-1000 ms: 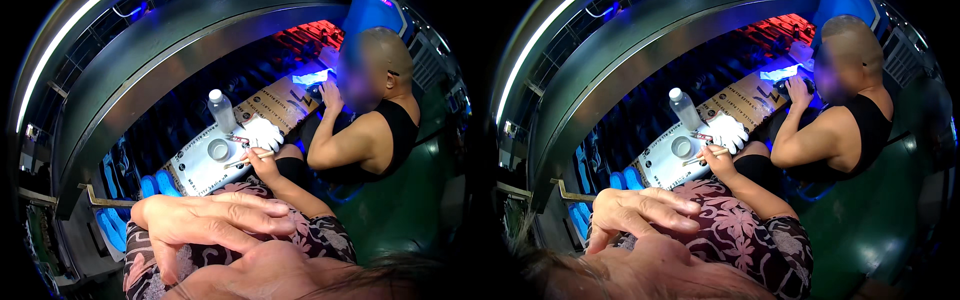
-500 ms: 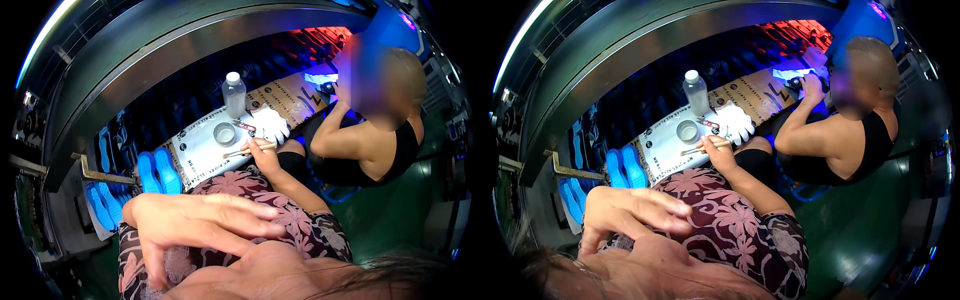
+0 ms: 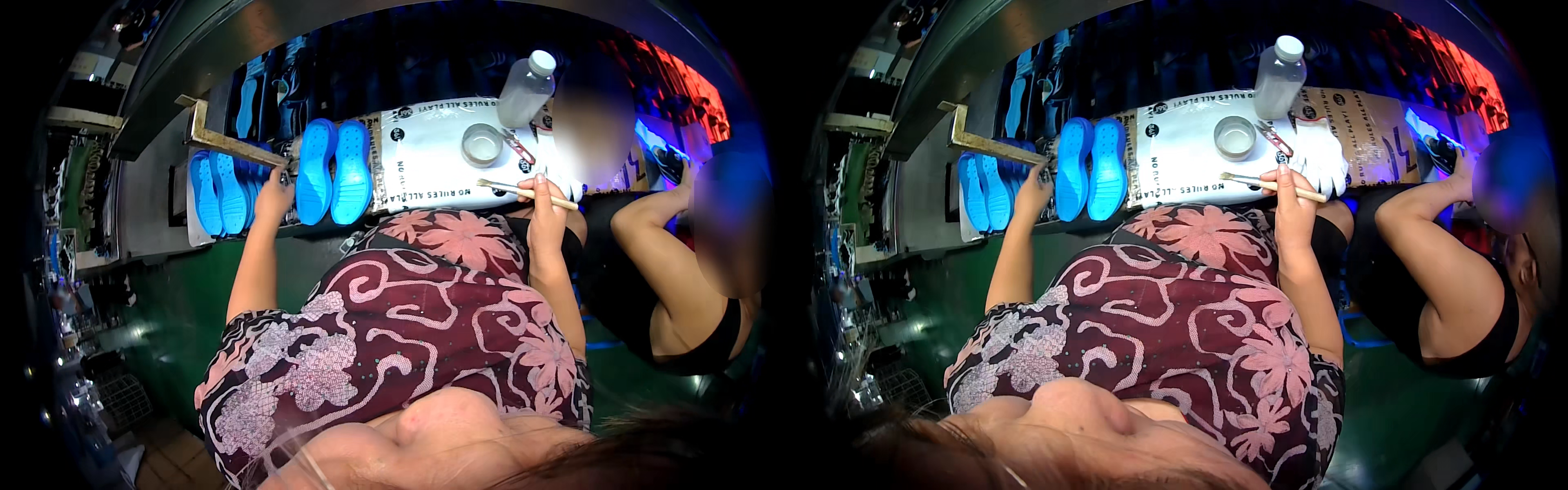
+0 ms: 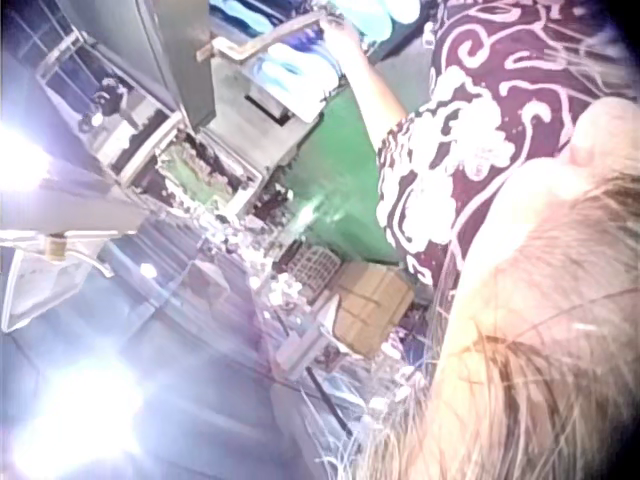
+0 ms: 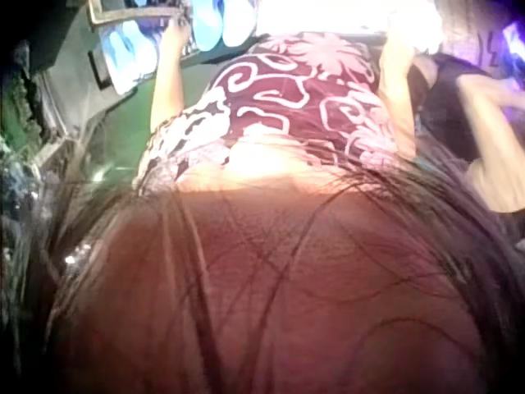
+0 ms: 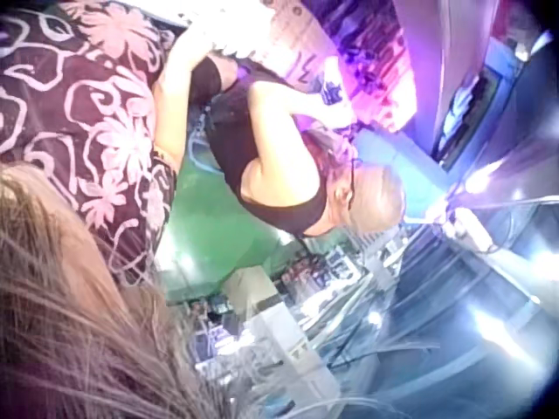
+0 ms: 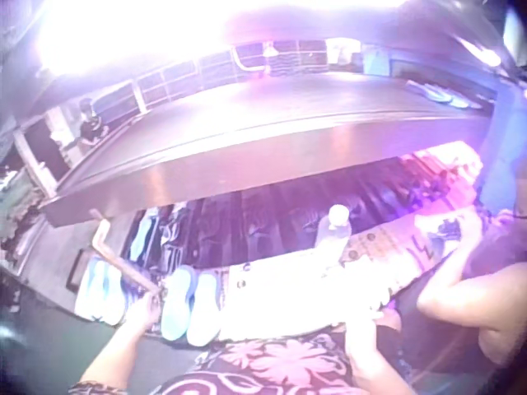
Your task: The person repeatedly picks up shoe soles and applies adhesive to them using a brush.
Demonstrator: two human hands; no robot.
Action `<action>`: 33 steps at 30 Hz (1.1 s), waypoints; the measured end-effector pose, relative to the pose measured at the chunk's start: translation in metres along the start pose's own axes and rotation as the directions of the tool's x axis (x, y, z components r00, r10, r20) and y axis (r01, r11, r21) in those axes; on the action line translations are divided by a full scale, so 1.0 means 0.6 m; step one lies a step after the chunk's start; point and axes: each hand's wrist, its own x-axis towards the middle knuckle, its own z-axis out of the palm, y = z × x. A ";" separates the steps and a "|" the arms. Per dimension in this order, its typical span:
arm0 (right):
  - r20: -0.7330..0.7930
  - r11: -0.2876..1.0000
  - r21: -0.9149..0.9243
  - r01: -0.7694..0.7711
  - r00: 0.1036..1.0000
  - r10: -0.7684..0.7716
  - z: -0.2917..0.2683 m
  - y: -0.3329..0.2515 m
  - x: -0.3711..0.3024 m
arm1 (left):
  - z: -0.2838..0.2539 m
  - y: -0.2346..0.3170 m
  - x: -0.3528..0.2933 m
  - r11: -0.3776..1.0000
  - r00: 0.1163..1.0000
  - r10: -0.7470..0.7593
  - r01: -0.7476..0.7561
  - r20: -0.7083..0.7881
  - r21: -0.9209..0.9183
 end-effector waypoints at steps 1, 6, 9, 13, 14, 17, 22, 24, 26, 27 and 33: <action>0.023 1.000 0.007 -0.010 1.000 0.010 0.009 0.007 0.002 | 0.019 -0.022 0.003 0.999 0.999 -0.034 0.034 -0.033 0.008; 0.055 1.000 -0.009 -0.028 0.998 0.029 0.030 0.004 0.004 | 0.042 -0.029 0.010 0.998 0.996 0.056 -0.056 0.072 -0.002; 0.062 0.999 0.038 -0.022 0.998 0.020 0.030 0.009 0.003 | 0.054 -0.028 0.011 0.996 0.995 0.092 -0.091 0.041 -0.010; 0.049 0.998 0.031 -0.046 0.998 0.045 0.024 0.015 0.000 | 0.073 -0.025 0.017 0.981 0.997 0.059 -0.067 -0.050 -0.182; 0.044 0.999 0.028 -0.047 0.998 0.046 0.025 0.015 0.005 | 0.069 -0.016 0.013 0.951 0.996 0.013 -0.041 -0.092 -0.306; 0.061 0.998 0.032 -0.048 0.997 0.046 0.030 0.018 0.006 | 0.068 0.005 0.000 0.954 0.961 0.254 -0.231 0.106 -0.190; 0.069 0.997 0.031 -0.065 0.996 0.063 0.034 0.008 0.002 | 0.089 0.016 -0.015 0.773 0.936 0.353 -0.292 0.000 -0.564; 0.072 0.997 0.029 -0.069 0.995 0.066 0.029 0.011 -0.001 | 0.074 0.019 -0.011 0.533 0.846 0.099 0.400 0.524 -0.746; 0.061 0.998 0.018 -0.061 0.996 0.060 0.024 0.014 -0.001 | 0.023 0.089 -0.059 -0.056 0.844 0.018 0.537 0.537 -0.842; 0.058 0.998 0.016 -0.057 0.997 0.056 0.022 0.012 0.000 | 0.026 0.062 -0.049 -0.135 0.828 0.203 0.552 0.522 -0.823; 0.057 1.000 0.004 -0.019 0.998 0.019 0.030 -0.009 0.008 | -0.020 0.188 -0.113 0.026 0.936 0.291 0.198 0.197 -0.980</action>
